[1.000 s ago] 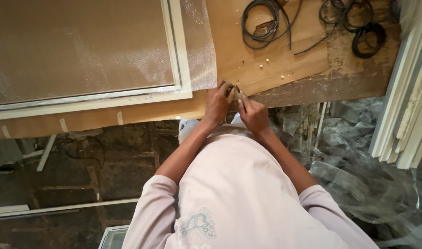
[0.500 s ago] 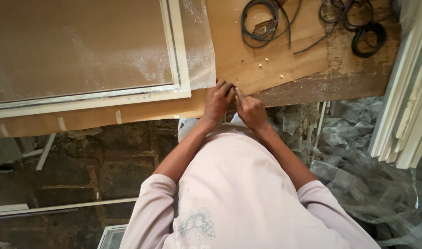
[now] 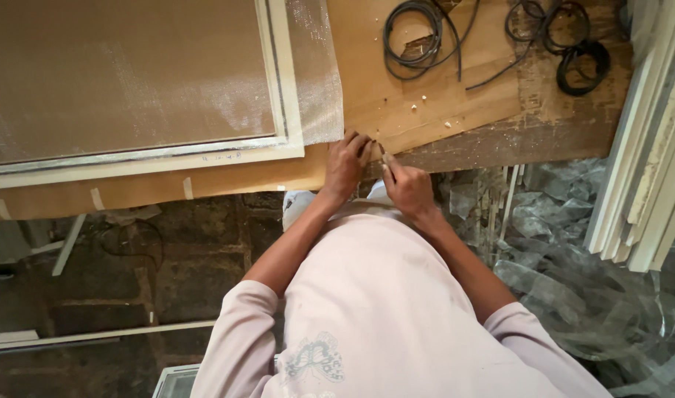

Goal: The person fits a roll of mesh over a white window frame on the workbench and presses a black rubber spline cord into the frame groove using a green spline roller, working along the edges. They cut and handle the spline by hand and unroll the mesh across the frame as they secure it.

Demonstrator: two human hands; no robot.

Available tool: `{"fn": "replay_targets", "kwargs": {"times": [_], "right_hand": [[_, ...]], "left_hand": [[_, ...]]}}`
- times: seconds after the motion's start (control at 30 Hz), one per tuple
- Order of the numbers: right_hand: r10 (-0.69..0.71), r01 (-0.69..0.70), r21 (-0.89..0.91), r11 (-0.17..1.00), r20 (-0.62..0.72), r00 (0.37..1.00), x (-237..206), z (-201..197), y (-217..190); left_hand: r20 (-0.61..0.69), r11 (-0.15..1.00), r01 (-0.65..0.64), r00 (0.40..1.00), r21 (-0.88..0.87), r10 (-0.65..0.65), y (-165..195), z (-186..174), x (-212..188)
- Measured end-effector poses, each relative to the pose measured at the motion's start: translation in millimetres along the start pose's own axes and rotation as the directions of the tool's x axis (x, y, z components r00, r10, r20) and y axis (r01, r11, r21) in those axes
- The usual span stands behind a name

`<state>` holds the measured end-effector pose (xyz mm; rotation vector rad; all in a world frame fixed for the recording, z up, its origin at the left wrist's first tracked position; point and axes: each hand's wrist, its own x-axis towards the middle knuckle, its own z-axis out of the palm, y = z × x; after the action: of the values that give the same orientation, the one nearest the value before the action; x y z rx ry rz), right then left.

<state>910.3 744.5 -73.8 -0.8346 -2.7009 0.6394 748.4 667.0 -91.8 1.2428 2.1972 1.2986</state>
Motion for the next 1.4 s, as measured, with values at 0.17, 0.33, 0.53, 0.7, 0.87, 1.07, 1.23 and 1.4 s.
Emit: {"fn": "replay_targets", "kwargs": {"times": [0.17, 0.33, 0.53, 0.7, 0.87, 1.07, 1.23, 1.4], "right_hand": [[-0.075, 0.079, 0.039, 0.996, -0.097, 0.992, 5, 3, -5], [-0.091, 0.095, 0.036, 0.995, -0.090, 0.992, 13, 10, -8], [-0.114, 0.115, 0.010, 0.993, -0.086, 0.990, 13, 7, -11], [-0.140, 0.138, -0.025, 0.990, -0.075, 0.987, 13, 7, -10], [-0.168, 0.165, -0.051, 0.985, -0.079, 0.983, 11, 9, -8], [-0.157, 0.155, -0.047, 0.987, -0.033, 0.987, 14, 8, -3], [-0.139, 0.140, -0.059, 0.988, 0.026, 0.990, 23, 11, -1], [-0.044, 0.054, -0.100, 0.994, 0.097, 0.994, 15, 11, -6]], "left_hand": [[0.001, 1.000, 0.013, 1.000, -0.008, -0.013, 4, -4, 2], [0.031, 0.989, 0.104, 0.994, -0.102, -0.101, 9, -8, 6], [-0.042, 1.000, -0.004, 0.999, -0.017, 0.003, 6, -5, 7], [-0.035, 1.000, 0.000, 0.999, 0.006, 0.000, 3, 0, 5], [-0.023, 1.000, -0.001, 1.000, 0.022, 0.001, -2, 2, 2], [0.011, 1.000, 0.017, 1.000, 0.007, -0.017, -5, 5, 0], [0.049, 0.998, 0.017, 0.999, -0.057, -0.014, -5, 3, 0], [-0.027, 0.999, -0.024, 0.999, 0.044, 0.025, 1, 2, -1]]}}
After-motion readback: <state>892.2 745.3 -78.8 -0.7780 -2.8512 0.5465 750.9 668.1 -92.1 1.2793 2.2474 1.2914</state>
